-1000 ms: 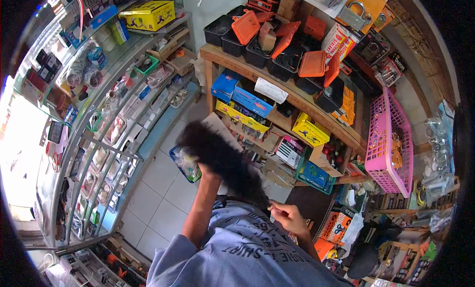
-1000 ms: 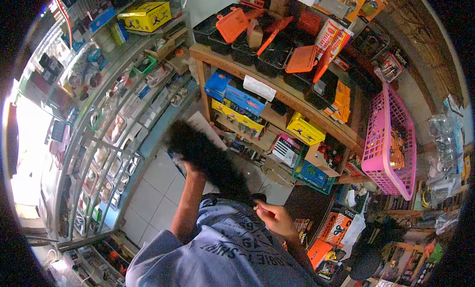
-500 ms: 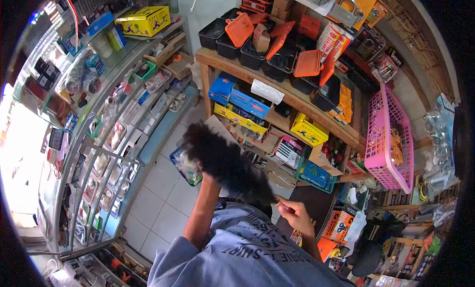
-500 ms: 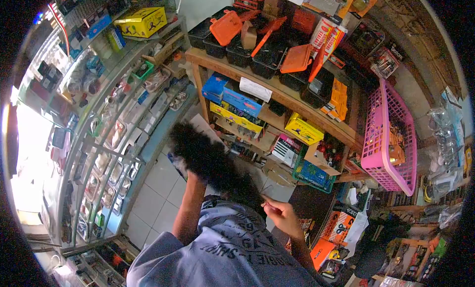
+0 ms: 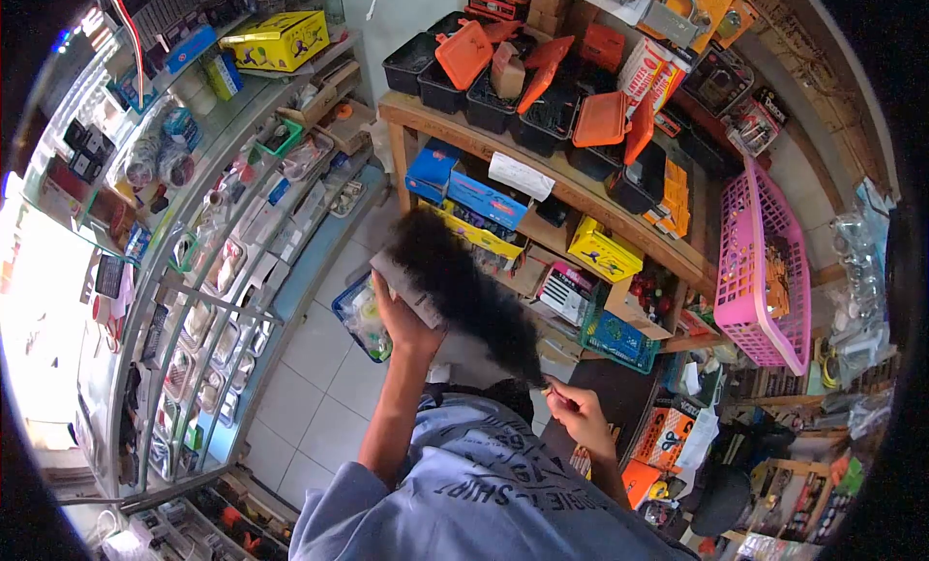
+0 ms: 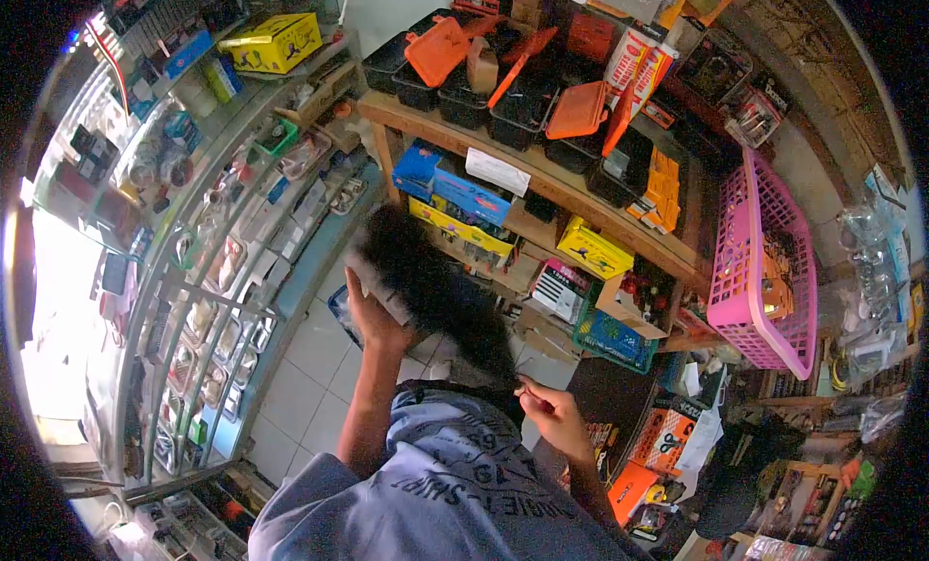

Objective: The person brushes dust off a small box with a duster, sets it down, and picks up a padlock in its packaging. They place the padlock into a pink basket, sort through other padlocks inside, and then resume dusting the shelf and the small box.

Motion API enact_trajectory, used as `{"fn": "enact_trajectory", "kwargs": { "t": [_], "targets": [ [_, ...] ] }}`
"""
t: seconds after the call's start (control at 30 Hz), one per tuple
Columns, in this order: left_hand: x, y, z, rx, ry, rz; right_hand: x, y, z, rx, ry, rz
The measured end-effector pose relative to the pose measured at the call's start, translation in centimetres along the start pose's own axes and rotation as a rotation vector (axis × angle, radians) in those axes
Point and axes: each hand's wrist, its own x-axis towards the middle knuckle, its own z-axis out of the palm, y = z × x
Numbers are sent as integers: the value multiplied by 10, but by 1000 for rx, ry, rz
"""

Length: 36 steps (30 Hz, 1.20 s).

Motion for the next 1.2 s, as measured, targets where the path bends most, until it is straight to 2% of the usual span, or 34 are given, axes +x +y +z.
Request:
{"fn": "enact_trajectory", "kwargs": {
  "t": [0.07, 0.1, 0.13, 0.17, 0.2, 0.27, 0.33, 0.37, 0.4, 0.43, 0.47, 0.53, 0.57, 0.6, 0.63, 0.67, 0.73, 0.8, 0.83, 0.87, 0.93, 0.97, 1.0, 1.03, 1.07, 1.1, 1.13, 1.17, 1.2],
  "targets": [
    [8, 0, -15, -59, -56, -31, 0, -6, -3, 12, -39, -18],
    [23, -2, -44, 245, -119, 56, -1, -5, -7, 20, -99, -7],
    [27, -2, -39, 550, -183, 143, -1, -4, -9, 28, -157, 4],
    [21, -2, -36, 270, -112, 88, 1, -3, -9, 28, -153, 1],
    [4, 1, -6, -9, -35, 32, 2, -1, -7, 23, -72, -1],
    [8, 0, -12, 11, -35, 10, 1, 1, -7, 21, 10, 2],
    [18, -8, -12, 1281, -100, 586, 3, 1, -15, -19, -207, 25],
    [18, -6, -13, 505, -117, 138, 4, 1, -14, -18, -201, 22],
    [18, -5, -14, 507, -123, 135, 5, 0, -13, 1, -104, 12],
    [16, -5, -16, 272, -112, 70, 4, 0, -11, 23, -8, 7],
    [12, -4, -9, 38, -97, 5, 3, 0, -11, 26, -3, 10],
    [15, -7, -14, 22, -79, 0, 6, -2, -17, 91, -175, 24],
    [13, -10, -17, 59, -188, 2, 8, 2, -21, 66, -234, 23],
    [13, -11, -18, 96, -301, 2, 9, 1, -21, 68, -228, 20],
    [14, -12, -17, 133, -414, 4, 11, 0, -20, 36, -118, 9],
    [19, -7, -16, -18, -44, -26, 11, -1, -19, 6, -9, 3],
    [19, -8, -20, 42, -26, -35, 10, -2, -22, 32, -29, -6],
    [31, -16, -51, 438, -264, 100, 8, -6, -27, 52, -240, 28],
    [42, -17, -67, 422, -220, 73, 8, -6, -26, 80, -176, 20],
    [38, -14, -51, 423, -235, 59, 9, -6, -26, 84, -157, 16],
    [22, -8, -21, 38, -49, -68, 10, -6, -26, 27, -97, 71],
    [23, -11, -19, 6, -102, -68, 9, -2, -27, 34, -81, 70],
    [32, -11, -43, 101, -253, -72, 10, 2, -28, 63, -155, 40],
    [33, -16, -45, 268, -172, -18, 10, 4, -29, 93, -230, 8],
    [35, -21, -46, 433, -93, 40, 10, 3, -27, 99, -217, 1],
    [55, -19, -81, 297, -195, 115, 9, 0, -23, 123, -127, -15],
    [21, -12, -16, 75, -93, -109, 7, 0, -19, 149, -39, -27],
    [20, -14, -15, 100, -88, -117, 5, 2, -21, 157, -33, -27],
    [21, -15, -15, 121, -85, -123, 3, 5, -26, 144, -121, 5]
  ]
}}
